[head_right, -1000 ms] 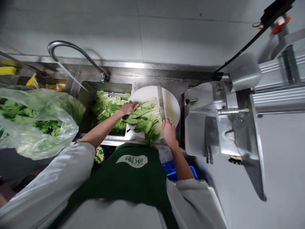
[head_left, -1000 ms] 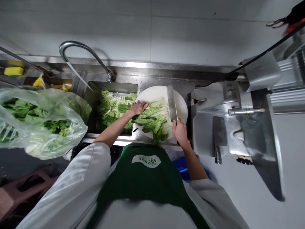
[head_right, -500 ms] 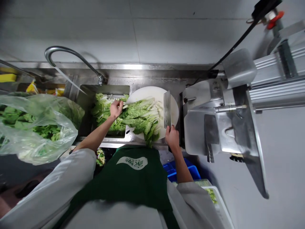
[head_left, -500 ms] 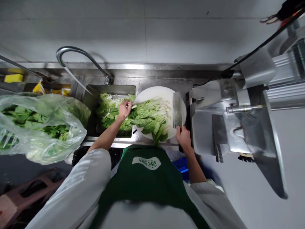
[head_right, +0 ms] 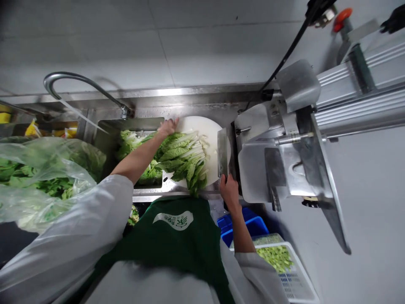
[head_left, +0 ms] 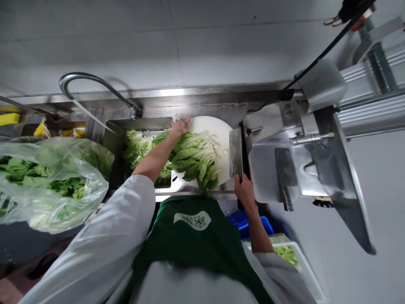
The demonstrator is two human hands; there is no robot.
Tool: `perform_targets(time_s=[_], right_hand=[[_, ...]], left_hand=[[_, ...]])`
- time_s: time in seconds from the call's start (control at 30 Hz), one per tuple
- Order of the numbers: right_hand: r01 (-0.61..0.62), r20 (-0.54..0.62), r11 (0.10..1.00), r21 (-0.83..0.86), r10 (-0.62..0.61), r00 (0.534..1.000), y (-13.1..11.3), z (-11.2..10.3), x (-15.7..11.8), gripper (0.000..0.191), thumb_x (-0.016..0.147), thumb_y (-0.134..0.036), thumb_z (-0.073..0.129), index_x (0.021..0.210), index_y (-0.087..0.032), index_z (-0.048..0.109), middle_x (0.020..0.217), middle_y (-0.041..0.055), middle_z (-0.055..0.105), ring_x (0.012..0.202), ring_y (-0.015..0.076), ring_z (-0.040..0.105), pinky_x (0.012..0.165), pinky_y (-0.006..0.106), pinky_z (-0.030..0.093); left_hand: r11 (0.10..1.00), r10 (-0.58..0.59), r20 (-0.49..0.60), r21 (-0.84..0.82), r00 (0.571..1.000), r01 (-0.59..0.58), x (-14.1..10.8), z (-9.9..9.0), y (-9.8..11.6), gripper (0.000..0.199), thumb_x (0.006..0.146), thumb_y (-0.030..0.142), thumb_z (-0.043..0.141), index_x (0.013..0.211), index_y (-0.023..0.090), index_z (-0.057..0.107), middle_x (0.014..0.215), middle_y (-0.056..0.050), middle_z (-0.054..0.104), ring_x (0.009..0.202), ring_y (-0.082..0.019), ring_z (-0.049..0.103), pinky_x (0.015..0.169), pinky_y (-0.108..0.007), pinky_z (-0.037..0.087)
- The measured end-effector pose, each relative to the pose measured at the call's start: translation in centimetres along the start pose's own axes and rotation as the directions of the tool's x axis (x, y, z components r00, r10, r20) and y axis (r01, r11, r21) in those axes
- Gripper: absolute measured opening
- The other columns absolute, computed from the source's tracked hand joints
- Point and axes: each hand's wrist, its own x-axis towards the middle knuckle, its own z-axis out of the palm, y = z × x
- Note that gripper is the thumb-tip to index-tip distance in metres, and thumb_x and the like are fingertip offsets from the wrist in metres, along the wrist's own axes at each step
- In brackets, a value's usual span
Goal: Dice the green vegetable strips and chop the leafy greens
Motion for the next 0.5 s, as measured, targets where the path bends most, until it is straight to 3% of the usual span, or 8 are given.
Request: perform_targets(time_s=[0.1,0.23,0.3,0.37,0.5], right_hand=[[-0.004,-0.004,0.999,-0.033,0.004,1.000,0.7,0.5,-0.5,0.037,0.105,-0.032,0.036,0.112,-0.009,0.064,0.095,0.0173,0.073,0.086,0.0250,0.068,0.073,0.030,0.041],[0.089,0.039,0.993,-0.076,-0.087,0.995,3.4,2.1,-2.4,0.032,0.105,-0.031,0.038,0.105,-0.011,0.063,0.078,0.0115,0.071,0.070,0.0213,0.065,0.064,0.028,0.034],[0.158,0.055,0.985,-0.069,-0.154,0.987,5.3,3.1,-3.7,0.030,0.104,-0.030,0.039,0.101,-0.011,0.062,0.073,0.0102,0.070,0.065,0.0204,0.064,0.061,0.028,0.032],[0.208,0.051,0.977,-0.046,-0.206,0.977,6.8,3.9,-4.7,0.030,0.103,-0.031,0.039,0.099,-0.011,0.062,0.072,0.0104,0.070,0.063,0.0201,0.064,0.060,0.027,0.032],[0.235,0.028,0.972,-0.013,-0.234,0.972,7.0,4.3,-4.9,0.032,0.103,-0.033,0.037,0.096,-0.013,0.061,0.071,0.0101,0.069,0.061,0.0195,0.062,0.059,0.027,0.032]], left_hand=[[0.989,0.081,0.114,0.116,0.990,-0.094,-2.7,1.4,-0.4,0.086,0.097,0.072,0.018,0.139,0.008,0.058,0.151,-0.028,0.046,0.139,-0.048,0.041,0.107,-0.069,0.033],[0.958,0.242,0.336,0.064,0.910,-0.279,-4.2,0.8,-3.6,0.081,0.095,0.076,0.023,0.131,0.018,0.066,0.137,-0.018,0.063,0.126,-0.036,0.058,0.108,-0.048,0.043],[0.945,0.295,0.320,0.038,0.900,-0.324,-4.4,0.5,-5.5,0.066,0.095,0.071,0.036,0.132,0.025,0.067,0.134,-0.010,0.067,0.124,-0.033,0.060,0.108,-0.044,0.043],[0.944,0.305,0.259,0.048,0.917,-0.327,-4.7,0.6,-7.2,0.055,0.093,0.062,0.048,0.132,0.029,0.068,0.134,-0.007,0.067,0.125,-0.033,0.058,0.110,-0.046,0.041],[0.937,0.348,0.112,-0.059,0.931,-0.343,-5.1,1.6,-9.1,0.053,0.092,0.054,0.053,0.132,0.022,0.070,0.127,-0.009,0.068,0.125,-0.029,0.058,0.113,-0.040,0.041]])
